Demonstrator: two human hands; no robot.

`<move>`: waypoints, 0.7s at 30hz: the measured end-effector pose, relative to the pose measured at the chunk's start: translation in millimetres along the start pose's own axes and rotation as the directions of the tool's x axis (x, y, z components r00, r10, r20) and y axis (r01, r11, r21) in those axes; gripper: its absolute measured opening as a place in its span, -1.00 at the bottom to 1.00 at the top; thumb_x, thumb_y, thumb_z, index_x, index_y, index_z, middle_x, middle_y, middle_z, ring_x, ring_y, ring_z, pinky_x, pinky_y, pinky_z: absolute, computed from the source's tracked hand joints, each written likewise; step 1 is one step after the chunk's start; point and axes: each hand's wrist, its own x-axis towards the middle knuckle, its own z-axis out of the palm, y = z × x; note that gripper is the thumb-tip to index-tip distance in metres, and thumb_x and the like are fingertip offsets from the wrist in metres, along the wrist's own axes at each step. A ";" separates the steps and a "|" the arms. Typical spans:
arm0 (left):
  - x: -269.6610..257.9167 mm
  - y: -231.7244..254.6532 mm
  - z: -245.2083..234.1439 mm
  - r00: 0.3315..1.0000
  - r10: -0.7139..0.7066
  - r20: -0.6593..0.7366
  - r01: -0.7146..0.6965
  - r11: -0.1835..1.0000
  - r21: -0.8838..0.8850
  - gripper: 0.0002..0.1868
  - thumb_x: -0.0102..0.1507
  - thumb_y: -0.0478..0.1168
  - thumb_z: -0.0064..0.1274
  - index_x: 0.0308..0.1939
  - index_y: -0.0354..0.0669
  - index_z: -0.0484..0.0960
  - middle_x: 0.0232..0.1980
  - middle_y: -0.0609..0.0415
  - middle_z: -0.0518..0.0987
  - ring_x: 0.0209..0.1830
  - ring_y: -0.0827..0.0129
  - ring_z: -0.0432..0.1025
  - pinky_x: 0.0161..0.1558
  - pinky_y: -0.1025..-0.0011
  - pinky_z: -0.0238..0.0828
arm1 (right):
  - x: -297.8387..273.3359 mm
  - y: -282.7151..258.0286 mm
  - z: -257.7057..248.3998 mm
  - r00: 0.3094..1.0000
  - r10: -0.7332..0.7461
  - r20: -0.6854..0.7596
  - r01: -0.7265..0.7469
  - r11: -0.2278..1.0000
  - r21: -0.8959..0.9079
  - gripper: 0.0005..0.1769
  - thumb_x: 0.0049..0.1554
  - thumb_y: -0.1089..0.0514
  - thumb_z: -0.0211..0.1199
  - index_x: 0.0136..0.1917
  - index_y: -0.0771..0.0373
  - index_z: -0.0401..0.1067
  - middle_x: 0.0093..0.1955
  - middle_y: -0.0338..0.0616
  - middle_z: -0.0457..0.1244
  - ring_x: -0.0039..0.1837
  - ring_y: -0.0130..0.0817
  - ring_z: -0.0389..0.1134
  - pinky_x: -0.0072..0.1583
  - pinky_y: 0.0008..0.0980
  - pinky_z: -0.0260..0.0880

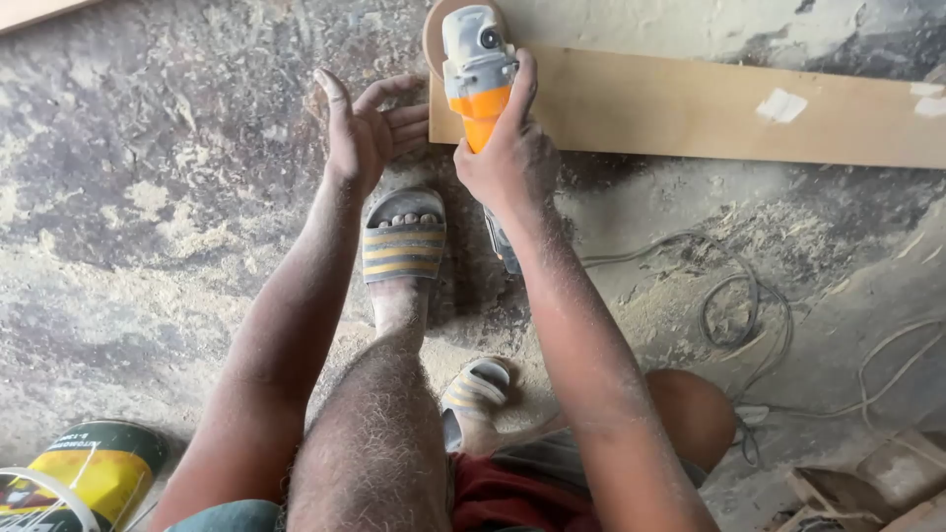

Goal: Sanding a wooden board using a power angle grinder with a sanding disc attachment.

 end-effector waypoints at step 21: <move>-5.2 -10.7 -10.8 0.999 -0.023 -0.041 0.021 0.999 -0.032 0.23 -0.02 0.60 -0.71 0.33 -0.29 0.36 0.15 -0.48 0.58 0.23 -0.28 0.53 0.32 -0.18 0.42 | -5.4 16.8 -24.9 0.987 0.137 0.082 -0.138 0.990 0.001 0.03 0.09 0.22 0.28 0.56 0.03 -0.37 0.00 0.05 0.35 -0.26 -0.17 0.47 -0.30 -0.29 0.59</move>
